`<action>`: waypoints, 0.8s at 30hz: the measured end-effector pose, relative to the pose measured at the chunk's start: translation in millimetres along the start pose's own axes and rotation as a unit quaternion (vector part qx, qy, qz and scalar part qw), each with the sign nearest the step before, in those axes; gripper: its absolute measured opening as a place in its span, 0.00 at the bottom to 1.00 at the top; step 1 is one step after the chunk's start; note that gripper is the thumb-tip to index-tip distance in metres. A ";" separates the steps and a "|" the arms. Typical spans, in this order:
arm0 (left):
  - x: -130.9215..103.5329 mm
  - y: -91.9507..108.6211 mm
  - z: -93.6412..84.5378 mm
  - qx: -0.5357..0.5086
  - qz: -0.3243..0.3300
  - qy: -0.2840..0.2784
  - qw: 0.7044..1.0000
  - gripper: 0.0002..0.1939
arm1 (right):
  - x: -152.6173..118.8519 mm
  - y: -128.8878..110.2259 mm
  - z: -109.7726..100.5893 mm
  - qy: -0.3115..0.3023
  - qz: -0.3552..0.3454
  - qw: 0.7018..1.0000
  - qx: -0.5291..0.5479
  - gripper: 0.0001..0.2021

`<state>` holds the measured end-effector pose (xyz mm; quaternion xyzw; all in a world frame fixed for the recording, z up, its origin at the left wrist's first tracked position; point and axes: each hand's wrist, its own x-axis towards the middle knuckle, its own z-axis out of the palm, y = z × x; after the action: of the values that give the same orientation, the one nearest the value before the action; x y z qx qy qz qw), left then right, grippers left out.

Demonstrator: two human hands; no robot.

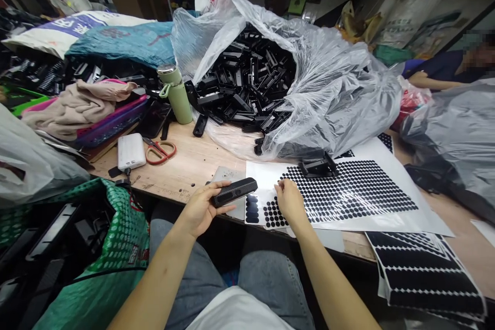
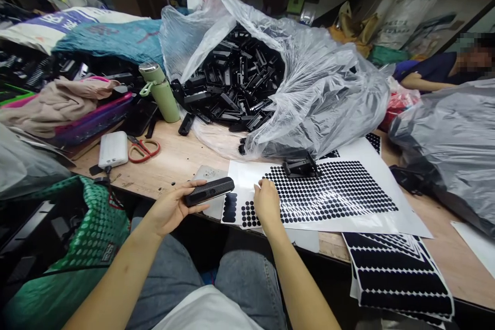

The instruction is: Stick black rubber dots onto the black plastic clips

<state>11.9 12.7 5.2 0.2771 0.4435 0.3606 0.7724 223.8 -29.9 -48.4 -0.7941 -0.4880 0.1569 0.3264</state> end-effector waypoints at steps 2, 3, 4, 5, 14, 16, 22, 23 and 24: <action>3.1 1.5 -1.2 -0.002 -0.011 0.000 1.000 0.12 | 10.7 19.1 -1.3 -0.019 0.000 0.999 -0.028 0.03; 4.2 1.9 -1.2 -0.005 -0.017 -0.003 1.000 0.12 | 13.8 24.4 -2.3 -0.026 0.001 0.999 -0.028 0.03; 5.1 2.1 -0.8 -0.007 -0.023 -0.005 1.000 0.12 | 15.4 26.8 -3.9 -0.031 0.003 0.999 -0.025 0.03; 5.6 2.1 -0.2 -0.009 -0.029 -0.009 1.000 0.12 | 15.5 26.3 -6.3 -0.036 0.004 0.999 -0.022 0.04; 5.3 -1.6 8.2 -0.012 -0.056 -0.030 0.998 0.12 | -20.2 -53.9 -26.9 -0.124 -0.052 0.973 0.186 0.07; 4.4 -2.7 10.2 -0.017 -0.049 -0.030 0.998 0.11 | -25.6 -66.5 -21.1 -0.123 -0.069 0.968 0.206 0.07; 3.0 -4.9 11.1 -0.029 -0.039 -0.035 0.998 0.11 | -28.7 -69.2 -11.2 -0.108 -0.060 0.972 0.200 0.06; 3.2 -5.0 10.9 -0.030 -0.037 -0.036 0.998 0.11 | -29.0 -68.7 -11.4 -0.107 -0.061 0.972 0.199 0.06; 3.3 -4.9 10.9 -0.030 -0.037 -0.036 0.998 0.10 | -29.5 -68.7 -11.6 -0.105 -0.062 0.973 0.198 0.06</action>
<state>24.3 11.2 4.9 0.2502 0.4141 0.3345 0.8088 170.2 -38.7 4.2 -0.6611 -0.5268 0.3127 0.4333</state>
